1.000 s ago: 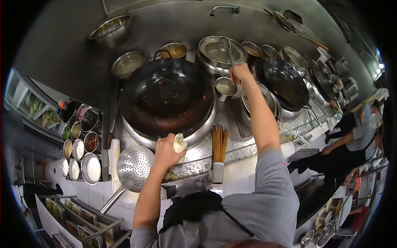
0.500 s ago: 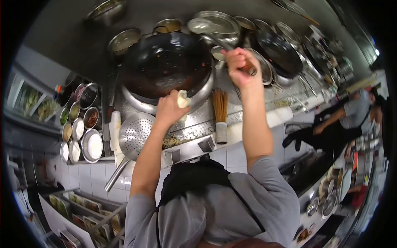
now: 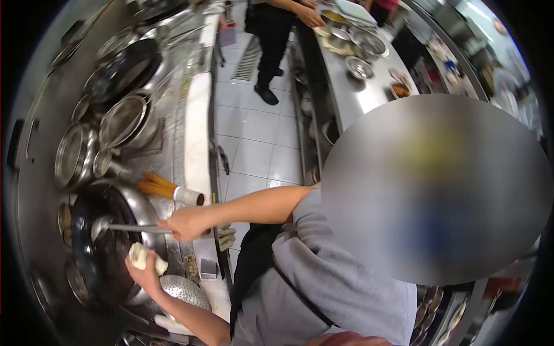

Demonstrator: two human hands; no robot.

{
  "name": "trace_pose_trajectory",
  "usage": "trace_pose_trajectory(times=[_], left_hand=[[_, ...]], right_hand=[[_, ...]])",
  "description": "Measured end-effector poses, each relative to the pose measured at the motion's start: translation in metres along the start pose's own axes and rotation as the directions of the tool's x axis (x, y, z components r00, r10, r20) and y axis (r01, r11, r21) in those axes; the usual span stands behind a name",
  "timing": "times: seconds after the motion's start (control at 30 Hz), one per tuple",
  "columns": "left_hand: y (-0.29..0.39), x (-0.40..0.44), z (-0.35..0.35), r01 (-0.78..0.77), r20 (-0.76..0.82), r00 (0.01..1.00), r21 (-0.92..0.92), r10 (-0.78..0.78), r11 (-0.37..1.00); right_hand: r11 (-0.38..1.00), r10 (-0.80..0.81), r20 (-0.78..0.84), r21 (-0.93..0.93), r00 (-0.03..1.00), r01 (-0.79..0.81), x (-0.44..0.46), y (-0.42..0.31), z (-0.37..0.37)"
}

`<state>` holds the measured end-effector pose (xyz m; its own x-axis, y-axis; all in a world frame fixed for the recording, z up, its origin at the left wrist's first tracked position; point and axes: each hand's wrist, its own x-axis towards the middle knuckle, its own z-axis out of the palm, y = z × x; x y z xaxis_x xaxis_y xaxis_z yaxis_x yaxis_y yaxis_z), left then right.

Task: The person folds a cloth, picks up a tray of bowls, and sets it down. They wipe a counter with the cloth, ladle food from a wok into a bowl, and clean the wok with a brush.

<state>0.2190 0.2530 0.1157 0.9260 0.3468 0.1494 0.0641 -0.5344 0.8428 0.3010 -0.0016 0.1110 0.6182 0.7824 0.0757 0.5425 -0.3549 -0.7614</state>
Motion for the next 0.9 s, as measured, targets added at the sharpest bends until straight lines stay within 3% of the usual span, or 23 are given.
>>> trace_pose_trajectory(times=[0.07, 0.17, 0.4, 0.5, 0.6, 0.7, 0.73, 0.77, 0.83, 0.9], left_hand=[[0.002, -0.001, -0.001, 0.013, 0.014, 1.0, 0.003, -0.013, 1.0], [0.008, -0.002, 0.002, 0.03, -0.017, 0.999, -0.141, -0.033, 0.99], [0.017, 0.002, 0.009, 0.053, -0.191, 0.981, 0.103, -0.032, 0.993], [0.02, 0.005, 0.011, 0.074, -0.241, 0.97, 0.169, -0.032, 0.983], [0.007, 0.005, 0.016, 0.101, -0.29, 0.955, 0.143, -0.056, 0.985], [0.021, 0.003, 0.022, 0.1, -0.36, 0.931, 0.118, -0.051, 0.988], [0.01, 0.008, 0.023, 0.143, -0.363, 0.925, 0.067, -0.11, 0.987], [0.012, 0.007, 0.023, 0.096, -0.391, 0.92, 0.13, -0.038, 0.987], [0.029, 0.004, 0.024, 0.127, -0.398, 0.917, 0.242, -0.02, 0.962], [0.034, 0.006, 0.025, 0.089, -0.393, 0.919, 0.26, 0.022, 0.962]], right_hand=[[0.989, 0.149, -0.007, -0.02, 0.989, -0.149, -0.031, -0.022, 0.001], [0.975, 0.221, 0.011, 0.011, 0.975, -0.221, -0.056, -0.029, 0.017], [0.932, 0.287, 0.002, 0.229, 0.958, -0.28, -0.081, -0.032, 0.025], [0.969, 0.2, -0.144, 0.177, 0.969, -0.173, -0.064, 0.002, 0.057], [0.947, 0.221, -0.174, 0.272, 0.96, -0.169, -0.053, 0.004, 0.052], [0.96, 0.256, -0.114, 0.15, 0.96, -0.238, -0.035, 0.006, 0.045], [0.976, 0.162, -0.204, 0.176, 0.966, -0.126, -0.026, 0.027, 0.06], [0.938, 0.275, -0.109, 0.247, 0.955, -0.241, -0.022, 0.019, 0.048], [0.981, 0.006, -0.274, 0.19, 0.962, 0.048, -0.003, 0.052, 0.061], [0.921, 0.136, -0.143, 0.383, 0.98, -0.072, 0.022, 0.036, 0.029]])
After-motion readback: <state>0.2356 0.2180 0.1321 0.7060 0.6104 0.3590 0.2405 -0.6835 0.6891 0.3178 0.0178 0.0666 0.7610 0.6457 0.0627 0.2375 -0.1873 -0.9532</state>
